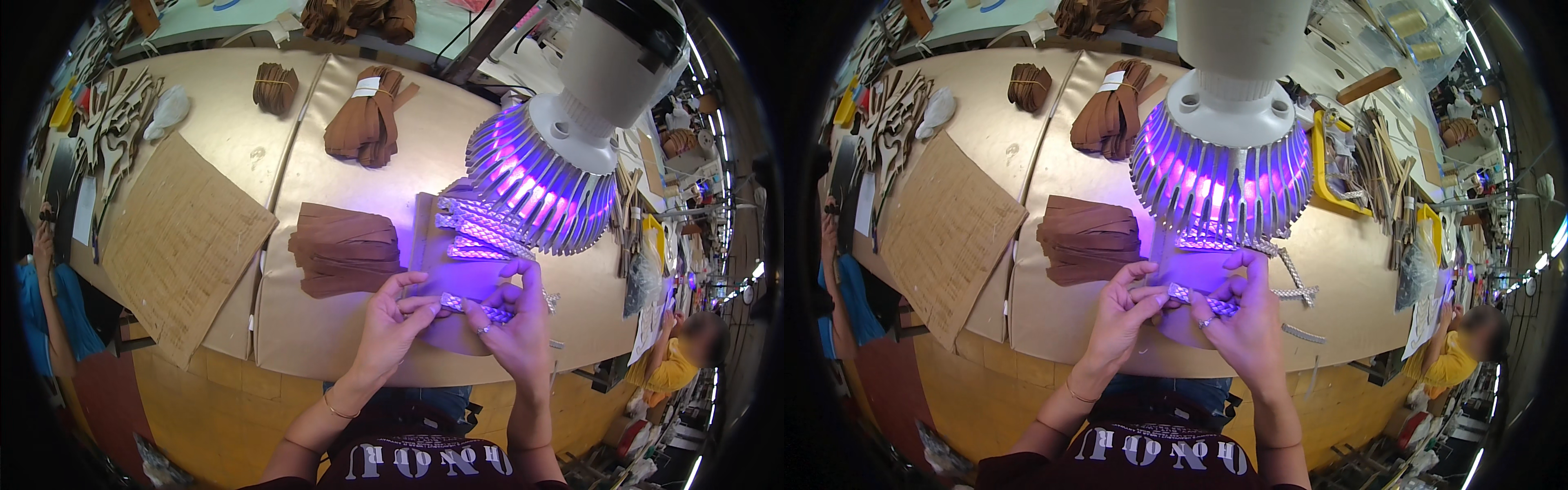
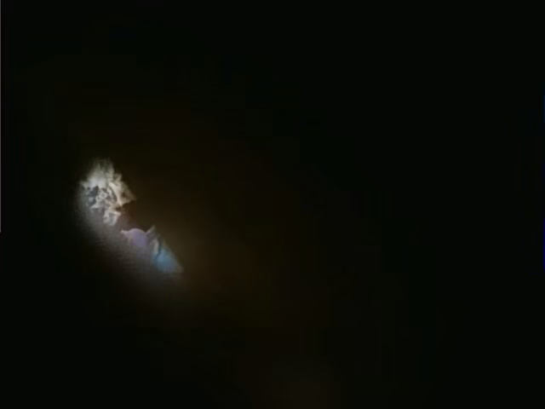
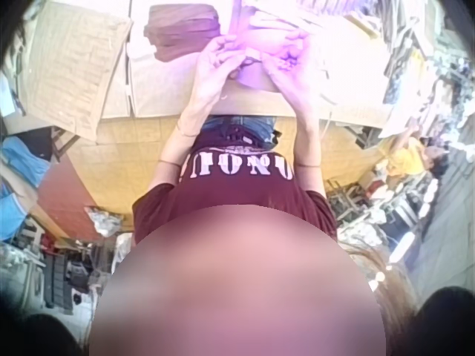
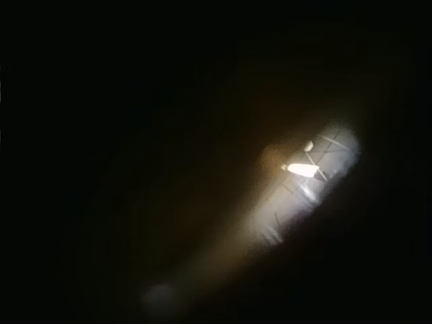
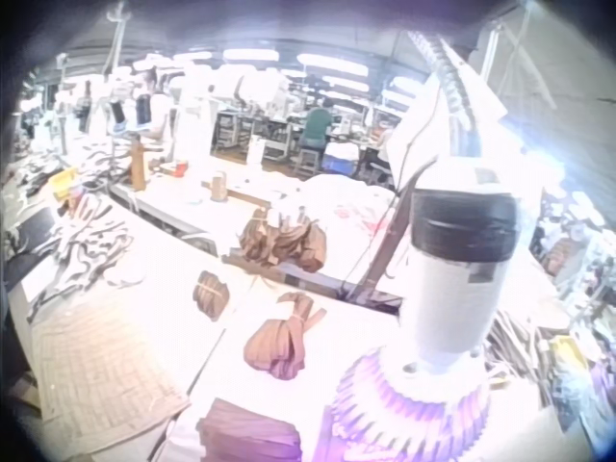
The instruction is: The person repeatedly picks up short braided cords and wraps them around a rectangular cardboard block. The cords are stacked in layers on the block under a purple UV lamp. The person handles the cords one at a time, aligning them before placing them on the block.
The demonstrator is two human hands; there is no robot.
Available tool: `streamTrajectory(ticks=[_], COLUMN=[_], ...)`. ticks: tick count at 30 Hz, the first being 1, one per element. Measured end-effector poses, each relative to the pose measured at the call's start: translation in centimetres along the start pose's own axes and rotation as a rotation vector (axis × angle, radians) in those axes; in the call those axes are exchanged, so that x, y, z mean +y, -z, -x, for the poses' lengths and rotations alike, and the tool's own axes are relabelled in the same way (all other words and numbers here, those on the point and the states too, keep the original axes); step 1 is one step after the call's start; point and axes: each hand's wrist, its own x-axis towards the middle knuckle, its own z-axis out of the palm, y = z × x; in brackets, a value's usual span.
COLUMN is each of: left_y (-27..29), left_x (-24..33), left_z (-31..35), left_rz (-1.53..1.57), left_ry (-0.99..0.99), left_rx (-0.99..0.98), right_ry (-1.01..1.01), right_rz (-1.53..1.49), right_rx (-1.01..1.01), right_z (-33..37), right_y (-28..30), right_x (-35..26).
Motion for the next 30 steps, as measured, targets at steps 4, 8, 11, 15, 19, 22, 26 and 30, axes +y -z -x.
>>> streamTrajectory(ticks=[4,8,11,15,19,22,26,30], left_y=[-0.6,-1.4,-2.1,-1.9,-1.4,-1.6,-2.0,-2.4], left_x=[-0.6,-1.0,-1.9,-2.9,-3.3,-3.2,-2.9,-2.7], left_z=[0.6,2.1,2.7,2.5,2.6,2.7,2.8,2.9], left_rz=[-0.298,-0.943,-1.134,-1.190,-1.327,-1.384,-1.413,-1.425], left_ry=[-0.231,-0.691,-0.793,-0.809,-0.875,-0.881,-0.891,-0.876], left_rx=[0.101,0.166,0.073,-0.025,-0.049,-0.054,-0.062,-0.065], right_ry=[0.009,0.009,0.047,0.150,0.154,0.123,0.181,0.204], right_rz=[0.042,0.112,0.147,0.337,0.655,0.759,0.681,0.613], right_rx=[0.038,0.009,0.005,-0.008,0.017,-0.090,-0.117,-0.097], right_z=[-0.2,-0.3,-0.4,-0.4,0.1,0.3,0.2,0.1], right_y=[-0.2,0.0,0.1,0.7,2.5,4.6,5.9,6.0], right_x=[-0.1,-0.1,-0.1,-0.6,-1.6,-2.2,-2.2,-2.0])
